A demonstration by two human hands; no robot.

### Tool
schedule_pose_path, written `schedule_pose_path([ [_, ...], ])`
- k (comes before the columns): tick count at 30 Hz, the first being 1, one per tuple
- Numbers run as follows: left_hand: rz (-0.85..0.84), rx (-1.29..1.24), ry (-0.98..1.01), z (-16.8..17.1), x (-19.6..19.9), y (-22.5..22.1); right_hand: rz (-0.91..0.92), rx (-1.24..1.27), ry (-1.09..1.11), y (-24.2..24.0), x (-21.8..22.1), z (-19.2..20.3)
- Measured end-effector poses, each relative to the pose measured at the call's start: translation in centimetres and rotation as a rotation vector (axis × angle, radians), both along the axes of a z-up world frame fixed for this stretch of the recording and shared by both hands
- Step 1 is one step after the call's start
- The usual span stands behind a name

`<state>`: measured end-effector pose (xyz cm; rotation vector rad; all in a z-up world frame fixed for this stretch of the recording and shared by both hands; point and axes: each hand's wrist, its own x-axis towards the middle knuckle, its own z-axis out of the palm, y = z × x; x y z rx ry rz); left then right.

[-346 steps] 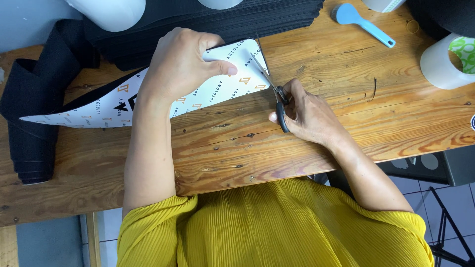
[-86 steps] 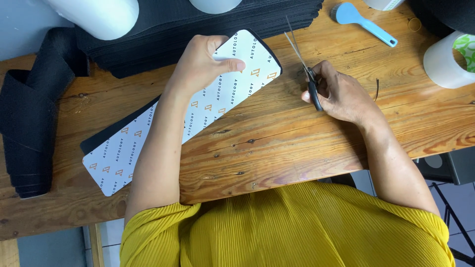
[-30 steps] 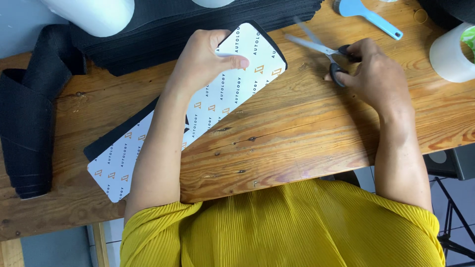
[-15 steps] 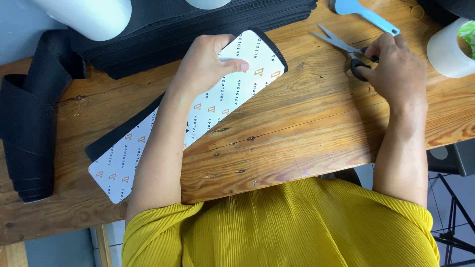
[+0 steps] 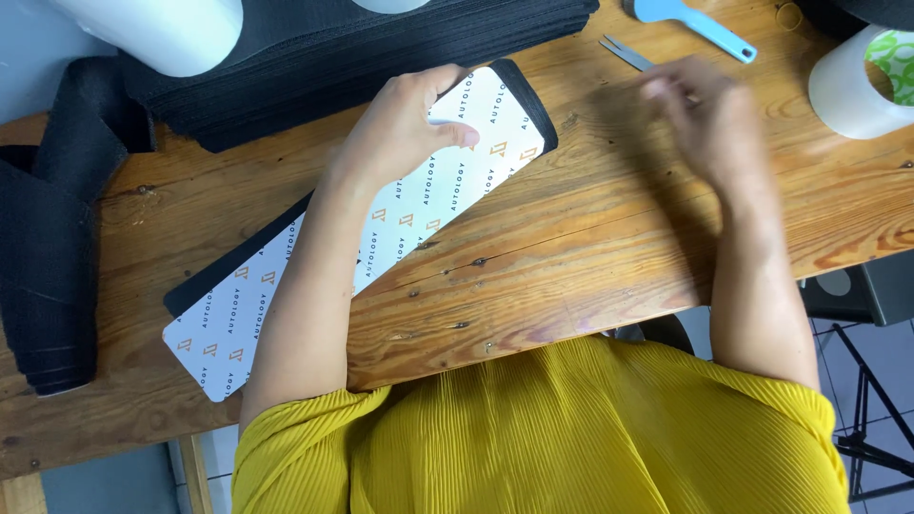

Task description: Trim the edges of a paper template using scissors on a wooden workbench

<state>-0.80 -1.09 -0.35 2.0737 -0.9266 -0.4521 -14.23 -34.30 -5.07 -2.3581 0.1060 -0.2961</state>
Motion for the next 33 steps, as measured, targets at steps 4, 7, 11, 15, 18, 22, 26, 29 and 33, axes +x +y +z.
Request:
schedule_pose_path([
  [4, -0.025, -0.003, -0.010, -0.4, -0.2, -0.5, 0.302, 0.296, 0.193, 4.9, 0.5, 0.3],
  [7, -0.048, -0.030, 0.037, -1.0, -0.1, -0.6, 0.342, 0.474, 0.312, 5.6, 1.2, -1.6],
  [11, -0.053, -0.030, 0.124, -1.3, 0.0, -0.6, 0.379, 0.563, 0.263, 5.5, 1.5, -3.2],
  [15, -0.094, -0.106, 0.185, -2.1, 0.3, -0.5, 0.430, 0.571, 0.236, 5.3, 1.5, -3.3],
  [18, -0.053, -0.028, 0.129, -2.1, 0.4, -0.6, 0.386, 0.566, 0.266, 5.0, 1.4, -3.5],
  [22, 0.003, 0.035, 0.170, -1.4, 0.2, -0.3, 0.412, 0.560, 0.259, 4.9, 1.5, -3.0],
  [26, 0.047, 0.072, 0.185, -0.8, 0.1, -0.1, 0.408, 0.559, 0.259, 4.9, 1.4, -2.9],
  [29, 0.052, 0.068, 0.194, -1.0, 0.1, 0.1, 0.411, 0.565, 0.259, 4.8, 1.4, -3.2],
  [33, 0.035, 0.088, 0.123, -1.2, 0.3, 0.2, 0.425, 0.551, 0.253, 4.8, 1.4, -3.0],
])
